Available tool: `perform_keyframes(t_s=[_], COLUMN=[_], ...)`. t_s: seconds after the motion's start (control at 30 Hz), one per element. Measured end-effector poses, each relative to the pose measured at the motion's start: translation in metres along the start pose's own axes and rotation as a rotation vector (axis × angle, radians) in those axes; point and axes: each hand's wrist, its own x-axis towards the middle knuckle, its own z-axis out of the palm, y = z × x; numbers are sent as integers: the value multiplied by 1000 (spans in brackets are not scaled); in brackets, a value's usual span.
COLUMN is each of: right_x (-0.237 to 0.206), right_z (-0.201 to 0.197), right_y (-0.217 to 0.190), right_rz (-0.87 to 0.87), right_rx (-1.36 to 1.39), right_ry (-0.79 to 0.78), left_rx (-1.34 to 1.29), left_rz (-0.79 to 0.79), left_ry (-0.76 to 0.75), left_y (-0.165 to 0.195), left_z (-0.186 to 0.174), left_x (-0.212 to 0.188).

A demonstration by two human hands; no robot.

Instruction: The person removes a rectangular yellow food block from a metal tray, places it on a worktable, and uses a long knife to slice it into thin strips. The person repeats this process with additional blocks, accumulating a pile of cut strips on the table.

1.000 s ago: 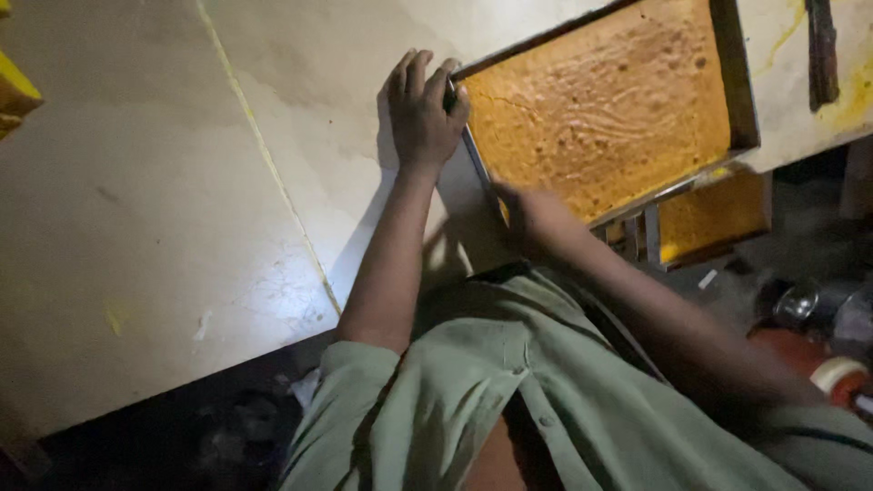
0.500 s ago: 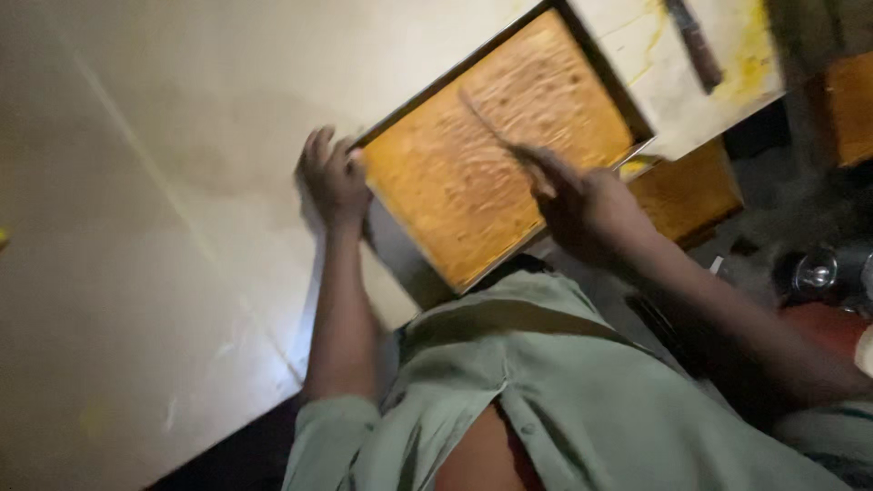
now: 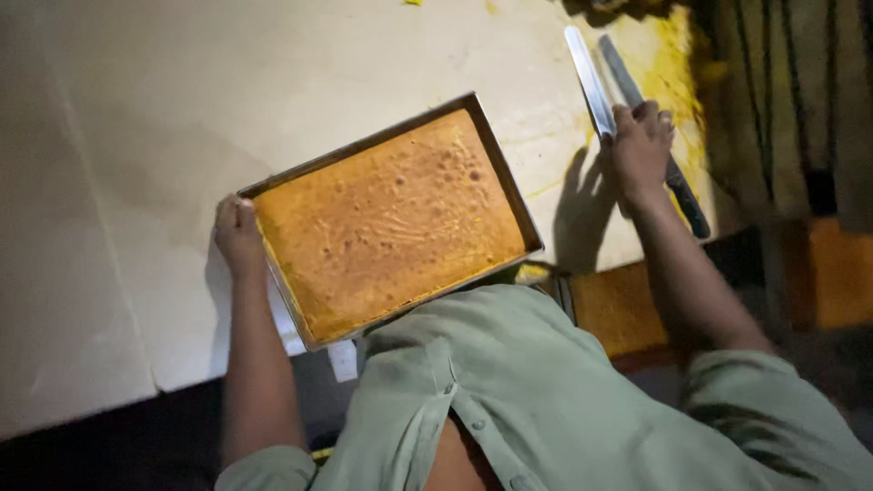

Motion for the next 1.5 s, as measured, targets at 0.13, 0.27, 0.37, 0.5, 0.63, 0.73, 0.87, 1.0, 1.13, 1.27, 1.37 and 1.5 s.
perform_keyframes(t_s=[0.13,0.27,0.37,0.5,0.63,0.73,0.87,1.0,1.13,1.27,1.37,1.5], right_x=[19,22,30,43,35,2,-51,-78,-76,-67,-60,-50], right_z=[32,68,58,28,-25,-51,-63,-51,-15,23,32,26], right_y=[-67,-131,-143,-125,-129,-147,-164,-173,-197,-238,-263,-268], right_rz=[100,-19,-156,-282,-234,-105,-245,-100,212,466,715,285], right_rx=[691,632,524,560,655,746,658,651,728,837,1565,1070], right_ry=[-293,-401,-390,-214,-89,14,-148,-466,-571,-519,-168,-169], left_rx=[171,537,621,661,481,387,413,439,282,-29,-414,-586], left_rz=[-174,-13,-197,17,176,329,418,194,86,96,-46,-308], left_ry=[85,58,-116,-49,87,176,61,-208,-128,-99,-72,-117], left_y=[19,25,46,78,86,51,-25,-85,-106,-102,-99,-104], left_z=[-5,-12,-26,-55,-108,-135,-158,-181,-176,-128,-93,-82], left_x=[-39,-47,-43,-29,-23,-42,-86,-96,-63,-25,-13,2])
